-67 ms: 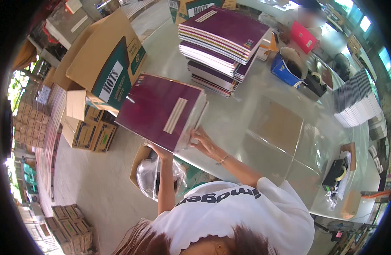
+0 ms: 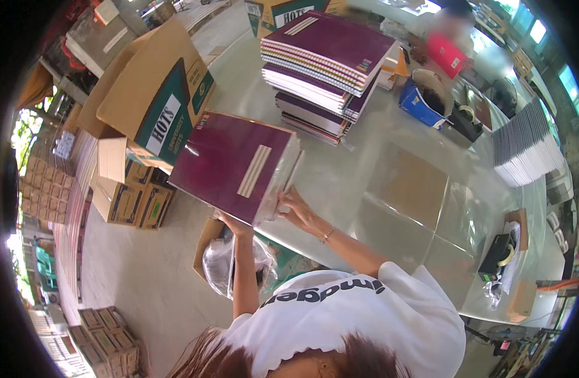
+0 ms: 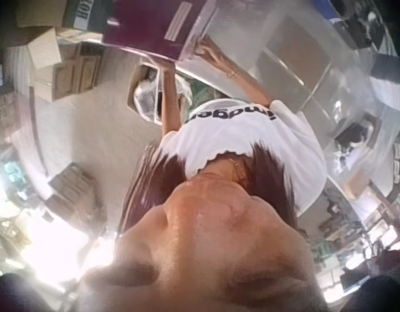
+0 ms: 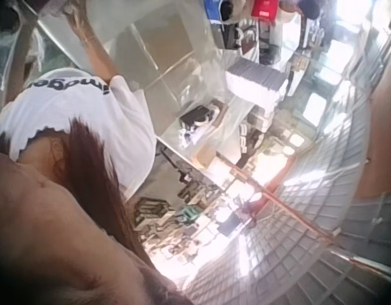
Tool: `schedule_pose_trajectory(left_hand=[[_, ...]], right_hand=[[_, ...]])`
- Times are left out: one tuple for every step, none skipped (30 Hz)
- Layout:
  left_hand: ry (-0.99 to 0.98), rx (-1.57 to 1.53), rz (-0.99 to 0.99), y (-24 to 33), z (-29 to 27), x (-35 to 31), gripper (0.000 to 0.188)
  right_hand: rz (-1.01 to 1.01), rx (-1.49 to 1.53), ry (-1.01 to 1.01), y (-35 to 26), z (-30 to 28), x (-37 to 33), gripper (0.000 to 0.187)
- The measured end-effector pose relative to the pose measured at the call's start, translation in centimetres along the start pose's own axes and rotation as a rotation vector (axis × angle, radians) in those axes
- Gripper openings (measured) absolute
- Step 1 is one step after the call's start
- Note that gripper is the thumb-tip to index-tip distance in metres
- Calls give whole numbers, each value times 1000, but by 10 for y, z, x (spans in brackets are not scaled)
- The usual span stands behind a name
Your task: The person places a notebook into a plastic sleeve and seals it using tape from a dispenser. They move stacks of notebooks between the table and cardboard boxes.
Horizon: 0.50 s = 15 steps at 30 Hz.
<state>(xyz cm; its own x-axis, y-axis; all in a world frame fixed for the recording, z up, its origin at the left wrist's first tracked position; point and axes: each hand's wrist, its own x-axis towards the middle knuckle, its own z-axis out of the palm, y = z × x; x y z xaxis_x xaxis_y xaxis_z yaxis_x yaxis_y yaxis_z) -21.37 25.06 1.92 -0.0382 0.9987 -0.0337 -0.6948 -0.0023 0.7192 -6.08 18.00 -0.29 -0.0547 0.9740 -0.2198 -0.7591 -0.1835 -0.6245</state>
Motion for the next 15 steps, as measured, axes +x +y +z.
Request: schedule_pose_trajectory(left_hand=[[-28, 0, -3, 6, -1, 8, 55], [-56, -2, -7, 12, -4, 17, 57], [-100, 24, 2, 12, -13, 31, 67], [-117, 29, -7, 16, -9, 39, 67], [-99, 45, -2, 22, -1, 42, 71], [-83, 62, 1, 26, 10, 46, 75], [-98, 62, -6, 32, 12, 49, 75], [-55, 20, -4, 37, 7, 51, 78], [-14, -22, -4, 42, 2, 54, 80], [-69, 0, 71, 50, 0, 56, 82], [23, 112, 199, 61, 12, 57, 82], [218, 69, 306, 64, 25, 50, 80], [331, 280, 519, 71, 27, 47, 74], [330, 280, 517, 81, 31, 41, 74], [397, 562, 755, 89, 42, 32, 70]], right_hand=[[-6, -3, -8, 2, 7, 11, 84], [-13, -9, -14, 4, 12, 22, 82], [-29, -6, -14, 4, 18, 31, 82], [-6, 28, 2, 7, 17, 41, 82], [14, 58, 23, 8, 14, 48, 81], [-8, 62, 35, 7, 10, 55, 81], [22, 17, 62, 8, 7, 62, 76], [62, -31, 91, 1, 11, 62, 70], [80, -298, 4, -17, 5, 59, 54], [68, -295, 17, -29, 1, 56, 54], [-169, -271, 220, -42, -6, 51, 47], [-405, -242, 425, -58, -15, 46, 41], [-628, -333, 609, -90, -24, 43, 41], [-752, -270, 645, -123, -22, 34, 44], [-889, -220, 692, -161, -23, 21, 48]])
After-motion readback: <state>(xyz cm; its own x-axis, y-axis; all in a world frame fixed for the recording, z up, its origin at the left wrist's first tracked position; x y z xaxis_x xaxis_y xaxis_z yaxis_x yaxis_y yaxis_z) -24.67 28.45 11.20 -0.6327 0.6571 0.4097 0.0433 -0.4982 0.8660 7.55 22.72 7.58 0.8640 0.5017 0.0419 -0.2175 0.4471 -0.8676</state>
